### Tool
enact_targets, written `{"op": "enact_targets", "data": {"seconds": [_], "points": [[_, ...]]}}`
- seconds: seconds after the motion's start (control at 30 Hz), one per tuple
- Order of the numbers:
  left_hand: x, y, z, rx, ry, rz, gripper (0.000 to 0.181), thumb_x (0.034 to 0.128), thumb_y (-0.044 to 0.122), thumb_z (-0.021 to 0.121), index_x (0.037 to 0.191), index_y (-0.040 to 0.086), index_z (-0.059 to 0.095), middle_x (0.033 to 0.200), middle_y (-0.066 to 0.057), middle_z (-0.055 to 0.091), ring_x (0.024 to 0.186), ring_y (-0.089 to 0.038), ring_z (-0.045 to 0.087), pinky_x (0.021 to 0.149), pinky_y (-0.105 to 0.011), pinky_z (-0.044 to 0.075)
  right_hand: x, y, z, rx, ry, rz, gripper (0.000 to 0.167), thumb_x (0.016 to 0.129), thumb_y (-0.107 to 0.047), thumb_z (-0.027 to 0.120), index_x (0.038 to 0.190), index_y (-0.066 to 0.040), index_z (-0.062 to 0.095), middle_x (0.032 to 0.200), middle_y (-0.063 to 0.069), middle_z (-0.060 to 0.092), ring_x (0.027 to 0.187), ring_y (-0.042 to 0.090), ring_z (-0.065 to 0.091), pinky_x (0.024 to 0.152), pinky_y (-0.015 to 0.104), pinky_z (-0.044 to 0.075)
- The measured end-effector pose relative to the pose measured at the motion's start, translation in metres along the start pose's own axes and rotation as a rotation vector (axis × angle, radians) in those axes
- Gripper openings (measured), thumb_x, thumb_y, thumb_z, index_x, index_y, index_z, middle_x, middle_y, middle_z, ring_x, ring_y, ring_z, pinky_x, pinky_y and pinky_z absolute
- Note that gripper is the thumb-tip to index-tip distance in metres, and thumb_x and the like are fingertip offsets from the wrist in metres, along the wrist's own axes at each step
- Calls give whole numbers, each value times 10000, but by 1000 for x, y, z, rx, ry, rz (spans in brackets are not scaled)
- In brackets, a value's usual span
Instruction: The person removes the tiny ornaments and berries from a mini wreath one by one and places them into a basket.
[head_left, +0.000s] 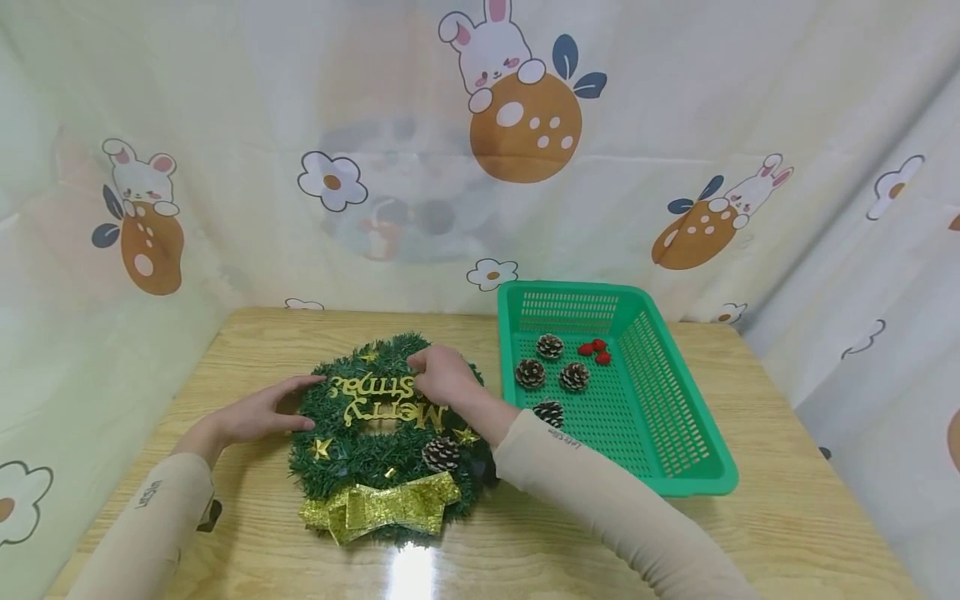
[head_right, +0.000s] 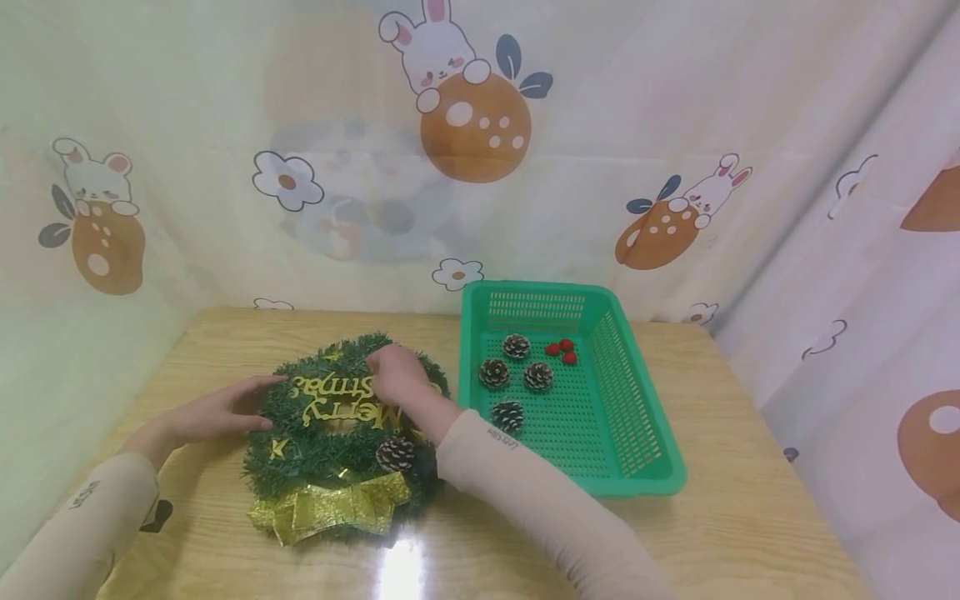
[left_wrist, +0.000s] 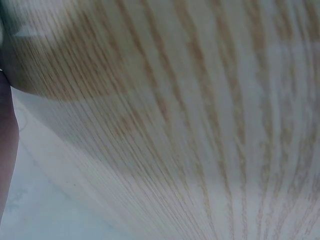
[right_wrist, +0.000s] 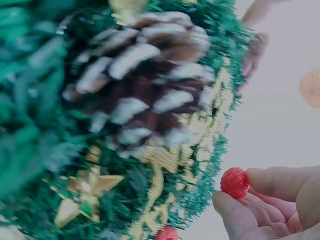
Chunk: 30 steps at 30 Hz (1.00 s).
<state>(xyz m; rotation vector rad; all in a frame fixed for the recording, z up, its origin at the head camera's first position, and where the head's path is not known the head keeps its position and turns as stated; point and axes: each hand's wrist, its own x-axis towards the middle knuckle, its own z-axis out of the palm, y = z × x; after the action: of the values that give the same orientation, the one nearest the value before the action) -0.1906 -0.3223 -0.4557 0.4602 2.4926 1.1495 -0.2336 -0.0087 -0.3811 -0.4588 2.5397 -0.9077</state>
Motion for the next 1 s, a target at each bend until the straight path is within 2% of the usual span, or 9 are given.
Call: {"op": "enact_targets", "data": {"seconds": [0.1, 0.2, 0.3, 0.37, 0.43, 0.5, 0.57, 0.77, 1.0], "points": [[0, 0, 0, -7, -2, 8, 782, 908, 325, 696, 1537, 111, 284, 1582, -269, 145, 1427, -516, 71, 1080, -735, 44, 1, -3, -6, 50, 9, 3, 418, 978, -35, 551, 1395, -69, 540, 1400, 86, 556, 682, 127, 544, 468, 235, 343], [0, 0, 0, -2, -2, 11, 783, 907, 324, 697, 1536, 109, 284, 1580, -274, 145, 1423, -524, 74, 1075, -740, 47, 4, -4, -13, 81, 25, 8, 431, 980, -55, 561, 1409, -86, 527, 1415, 63, 545, 595, 121, 465, 458, 231, 342], [-1, -1, 0, 3, 0, 4, 790, 903, 339, 698, 1538, 122, 282, 1584, -266, 144, 1426, -518, 76, 1078, -738, 47, 5, -5, -22, 93, 54, 9, 431, 980, -77, 571, 1409, -105, 531, 1411, 43, 551, 693, 172, 569, 558, 256, 432], [-1, -3, 0, 8, 1, -2, 793, 901, 350, 698, 1539, 130, 283, 1586, -261, 143, 1428, -515, 76, 1078, -738, 48, 6, -5, -29, 128, 65, 12, 432, 982, -78, 571, 1410, -108, 530, 1416, 50, 545, 951, 200, 631, 674, 284, 470], [-1, -4, 0, 9, 3, -8, 796, 898, 356, 700, 1540, 138, 284, 1588, -256, 144, 1431, -509, 77, 1080, -736, 49, 5, -5, -36, 167, 75, 10, 430, 983, -72, 568, 1410, -98, 527, 1423, 66, 536, 1173, 228, 579, 780, 298, 490], [0, -6, 0, 13, 2, -10, 796, 899, 361, 699, 1541, 142, 284, 1589, -255, 142, 1430, -510, 77, 1078, -738, 52, 4, -5, -43, 229, 76, 16, 439, 989, -59, 556, 1424, -87, 507, 1442, 84, 514, 1179, 266, 577, 770, 329, 491], [0, -7, 0, 13, 1, -10, 795, 900, 363, 697, 1542, 145, 282, 1589, -255, 141, 1431, -510, 76, 1078, -738, 53, 2, -4, -50, 261, 87, 23, 439, 995, -66, 549, 1430, -92, 501, 1448, 84, 507, 1261, 262, 526, 852, 332, 499], [1, -6, 0, 16, 2, 1, 789, 903, 363, 693, 1541, 145, 284, 1591, -249, 144, 1433, -505, 77, 1083, -733, 50, 2, 5, -71, 292, 141, 42, 431, 1003, -106, 548, 1432, -116, 504, 1436, 72, 520, 1322, 251, 462, 973, 403, 465], [0, -3, -1, 4, -4, -6, 792, 903, 358, 694, 1544, 150, 277, 1595, -244, 133, 1435, -502, 69, 1081, -735, 43, 3, 27, -95, 355, 223, 74, 419, 1001, -113, 560, 1418, -110, 519, 1434, 79, 515, 1350, 264, 422, 1069, 437, 417]]}}
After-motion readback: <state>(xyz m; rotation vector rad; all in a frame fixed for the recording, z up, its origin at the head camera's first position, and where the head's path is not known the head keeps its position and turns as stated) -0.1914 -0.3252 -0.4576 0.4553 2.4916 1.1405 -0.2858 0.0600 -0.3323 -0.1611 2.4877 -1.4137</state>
